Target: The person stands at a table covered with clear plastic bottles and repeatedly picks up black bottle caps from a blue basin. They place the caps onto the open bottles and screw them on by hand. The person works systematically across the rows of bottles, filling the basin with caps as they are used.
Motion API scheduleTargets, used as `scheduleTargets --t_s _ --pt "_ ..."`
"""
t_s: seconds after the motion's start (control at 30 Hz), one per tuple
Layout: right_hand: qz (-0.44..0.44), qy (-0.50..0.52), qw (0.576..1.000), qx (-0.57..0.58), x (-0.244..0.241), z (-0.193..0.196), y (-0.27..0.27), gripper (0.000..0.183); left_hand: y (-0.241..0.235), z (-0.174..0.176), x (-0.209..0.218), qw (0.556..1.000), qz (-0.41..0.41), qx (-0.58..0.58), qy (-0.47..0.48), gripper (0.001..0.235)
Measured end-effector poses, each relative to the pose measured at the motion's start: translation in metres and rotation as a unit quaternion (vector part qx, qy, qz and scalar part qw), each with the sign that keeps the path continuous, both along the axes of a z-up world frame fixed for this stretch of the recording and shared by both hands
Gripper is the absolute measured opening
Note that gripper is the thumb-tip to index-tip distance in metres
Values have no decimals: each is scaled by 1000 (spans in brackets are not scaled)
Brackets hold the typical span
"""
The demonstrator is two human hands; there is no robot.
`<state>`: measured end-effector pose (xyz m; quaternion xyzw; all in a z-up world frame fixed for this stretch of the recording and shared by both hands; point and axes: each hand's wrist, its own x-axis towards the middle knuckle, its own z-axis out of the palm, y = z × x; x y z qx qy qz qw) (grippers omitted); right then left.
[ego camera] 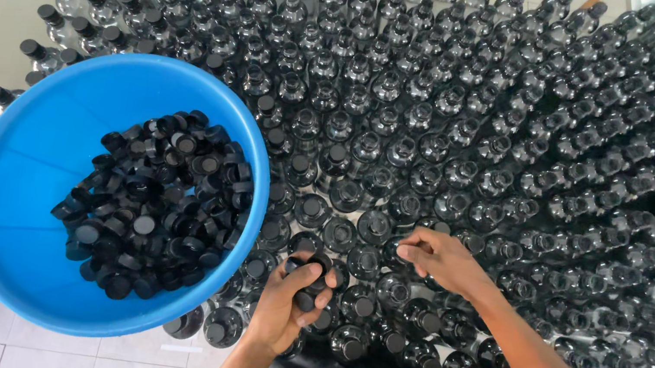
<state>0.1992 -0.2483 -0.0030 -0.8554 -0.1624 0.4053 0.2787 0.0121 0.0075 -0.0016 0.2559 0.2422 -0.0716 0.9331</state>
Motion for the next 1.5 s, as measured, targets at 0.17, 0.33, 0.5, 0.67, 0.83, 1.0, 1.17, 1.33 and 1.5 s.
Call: scheduleTargets --t_s 0.17,0.33,0.5,0.67,0.83,1.0,1.17,1.33,1.5 --pt "-7 3 1000 -25 -1 -8 -1 55 -5 3 4 1000 -6 1 6 13" --pt "49 -89 992 -73 -15 5 8 61 -28 -6 13 998 -51 29 -28 18" --pt "47 -175 968 176 -54 99 32 51 -43 -6 12 991 -89 -2 -95 12" --pt "101 -97 924 355 -68 61 32 41 -48 4 5 988 -107 -51 -95 22" --pt "-84 -61 935 339 -35 37 23 51 -41 0 0 986 -93 11 -135 38" --pt "187 -374 909 -2 -1 10 43 43 -30 -4 -9 997 -17 2 -75 40" --pt "210 -327 921 -33 2 -1 46 47 -17 -8 -20 997 4 9 -78 41" --pt "107 -186 977 -19 -9 52 65 53 -4 -10 -26 995 11 23 -94 40" --pt "64 -186 976 -95 9 18 65 55 0 -9 -23 997 25 24 -67 40"
